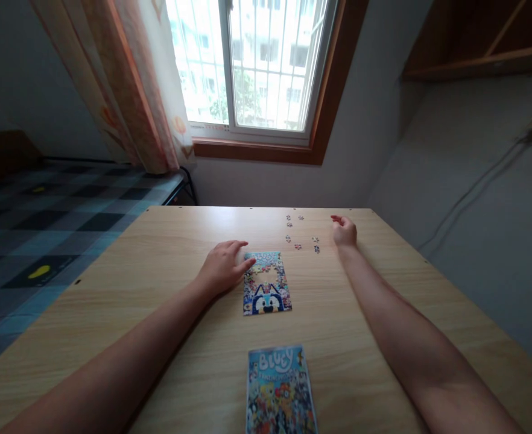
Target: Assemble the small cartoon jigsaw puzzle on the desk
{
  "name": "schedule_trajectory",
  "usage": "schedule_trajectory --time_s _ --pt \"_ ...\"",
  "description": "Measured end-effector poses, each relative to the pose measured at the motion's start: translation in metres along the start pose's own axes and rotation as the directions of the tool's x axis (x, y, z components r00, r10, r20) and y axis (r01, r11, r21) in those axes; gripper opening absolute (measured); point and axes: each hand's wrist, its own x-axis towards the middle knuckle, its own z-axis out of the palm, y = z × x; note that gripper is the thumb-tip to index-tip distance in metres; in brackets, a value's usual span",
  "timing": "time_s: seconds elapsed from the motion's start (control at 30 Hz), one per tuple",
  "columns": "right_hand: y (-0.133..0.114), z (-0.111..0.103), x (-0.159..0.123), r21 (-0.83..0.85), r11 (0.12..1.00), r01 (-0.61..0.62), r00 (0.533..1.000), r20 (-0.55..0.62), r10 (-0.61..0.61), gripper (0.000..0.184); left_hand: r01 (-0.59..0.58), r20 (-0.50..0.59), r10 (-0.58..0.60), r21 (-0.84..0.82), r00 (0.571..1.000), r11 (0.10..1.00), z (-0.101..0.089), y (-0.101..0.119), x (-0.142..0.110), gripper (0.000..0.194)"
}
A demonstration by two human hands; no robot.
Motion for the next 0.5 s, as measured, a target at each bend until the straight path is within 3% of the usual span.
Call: schedule_trajectory --time_s 0.27,0.5 --pt "0.0006 0.0075 -0.0013 -0.073 0.996 0.047 0.993 0.114 -0.039 0.044 0.005 0.072 -0.015 0.136 0.997 0.991 0.0023 0.003 -0.0032 0.063" --pt "-0.0001 0.0103 -0.0029 -0.155 0.984 0.091 0.975 0.215 -0.056 0.037 -0.031 0.061 0.022 0.162 0.998 0.986 0.0064 -0.0017 -0.0034 0.059"
